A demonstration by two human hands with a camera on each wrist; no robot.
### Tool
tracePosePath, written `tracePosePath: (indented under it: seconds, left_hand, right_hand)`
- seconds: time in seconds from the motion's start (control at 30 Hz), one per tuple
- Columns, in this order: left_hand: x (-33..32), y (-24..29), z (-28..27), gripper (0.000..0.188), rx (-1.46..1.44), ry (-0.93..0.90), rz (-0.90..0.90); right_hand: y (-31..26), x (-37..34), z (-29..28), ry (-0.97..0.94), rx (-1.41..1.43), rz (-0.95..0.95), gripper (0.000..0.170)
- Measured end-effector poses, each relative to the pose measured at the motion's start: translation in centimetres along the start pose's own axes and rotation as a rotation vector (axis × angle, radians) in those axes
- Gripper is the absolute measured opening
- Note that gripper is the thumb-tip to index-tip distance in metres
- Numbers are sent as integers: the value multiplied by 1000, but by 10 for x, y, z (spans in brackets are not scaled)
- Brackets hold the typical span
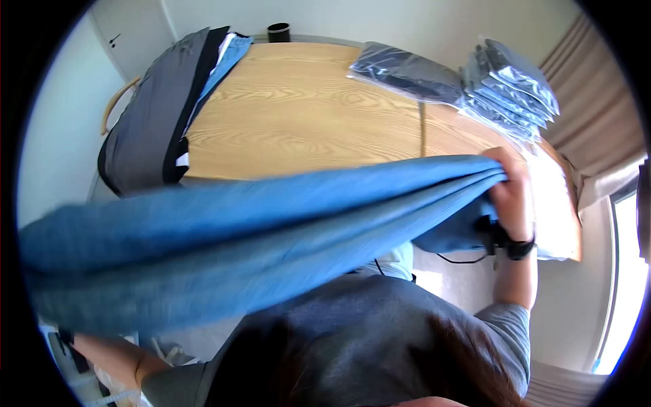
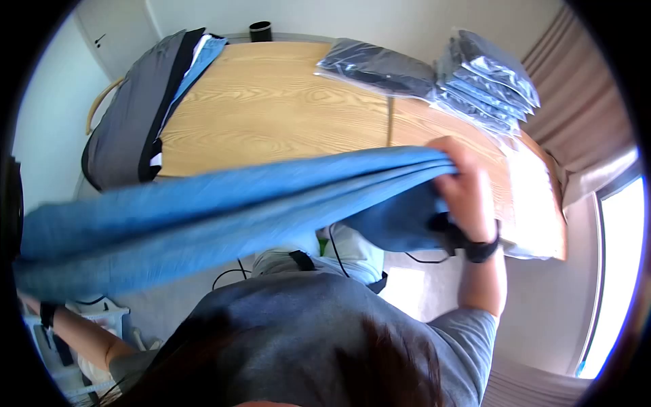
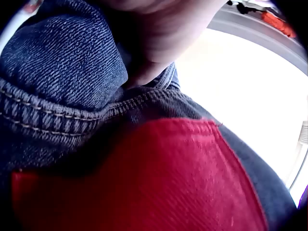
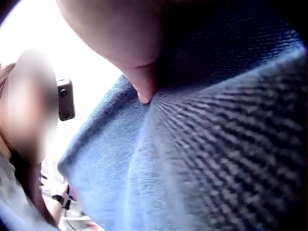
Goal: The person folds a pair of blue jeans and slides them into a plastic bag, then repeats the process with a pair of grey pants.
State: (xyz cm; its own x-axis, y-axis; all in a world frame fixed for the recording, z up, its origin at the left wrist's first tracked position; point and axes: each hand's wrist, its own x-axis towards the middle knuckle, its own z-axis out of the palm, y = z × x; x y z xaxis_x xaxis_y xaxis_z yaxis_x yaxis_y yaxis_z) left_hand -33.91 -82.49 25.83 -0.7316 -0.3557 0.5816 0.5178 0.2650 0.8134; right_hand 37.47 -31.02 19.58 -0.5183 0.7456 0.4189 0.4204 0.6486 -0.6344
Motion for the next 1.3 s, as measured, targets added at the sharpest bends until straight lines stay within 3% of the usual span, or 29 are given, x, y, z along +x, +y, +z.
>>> tracePosePath:
  seconds: [0.1, 0.23, 0.27, 0.33, 0.37, 0.43, 0.5, 0.57, 0.67, 0.77, 0.8, 0.83, 0.9, 1.03, 1.1, 1.13, 1.23, 1.3]
  left_hand:
    - [-47, -20, 114, 55, -254, -368, -245]
    - [-212, 59, 242, 48, -400, -1057, -378]
    - [-241, 75, 264, 45, -242, -1138, -391]
    - [-294, 83, 304, 37, -217, -1229, -263]
    - [-311, 87, 322, 38, -127, -1259, -287]
    - [-331, 60, 376, 39, -74, -1403, -220]
    - [-363, 18, 436, 37, -37, -1504, -111]
    - [-368, -17, 464, 40, 135, -1586, 38]
    - [-368, -32, 458, 54, 248, -1676, -28]
    - [-362, -28, 439, 60, 192, -1771, -174]
    - [-360, -17, 428, 61, 216, -1797, -276]
    - [-362, -8, 417, 63, 241, -1818, -377]
    - [-362, -27, 412, 64, 224, -1715, -450]
    - [-378, -25, 399, 52, 227, -1681, -419]
    - [-376, -38, 403, 48, 204, -1675, -343]
    - [-376, -30, 399, 48, 196, -1672, -330]
    - [-385, -18, 395, 48, 120, -1606, -276]
    - [-382, -17, 398, 48, 78, -1571, -179]
  right_hand:
    - [17, -13, -74, 190, -255, 40, 14]
    - [45, -12, -140, 171, -569, 239, 20]
    - [62, -10, -153, 138, -614, 243, 20]
    - [99, -2, -164, 52, -692, 238, 21]
    - [116, 3, -165, 5, -724, 234, 22]
    - [159, 17, -163, -62, -796, 384, 24]
    - [183, 20, -150, -1, -728, 314, 28]
    - [287, 1, -172, 119, -535, 418, 31]
    - [320, -39, -187, 128, -560, 641, 34]
    - [362, -92, -186, 116, -779, 840, 56]
    - [348, -93, -183, 28, -656, 1045, 66]
    - [355, -102, -182, -53, -541, 1195, 65]
    - [331, -109, -166, 47, -369, 1286, 66]
    - [305, -107, -147, 20, -393, 1297, 67]
    - [299, -102, -140, 180, -266, 1321, 58]
    - [317, -109, -137, 291, -271, 1167, 58]
    - [325, -113, -144, 346, -224, 914, 66]
    - [309, -100, -161, 374, -422, 891, 69]
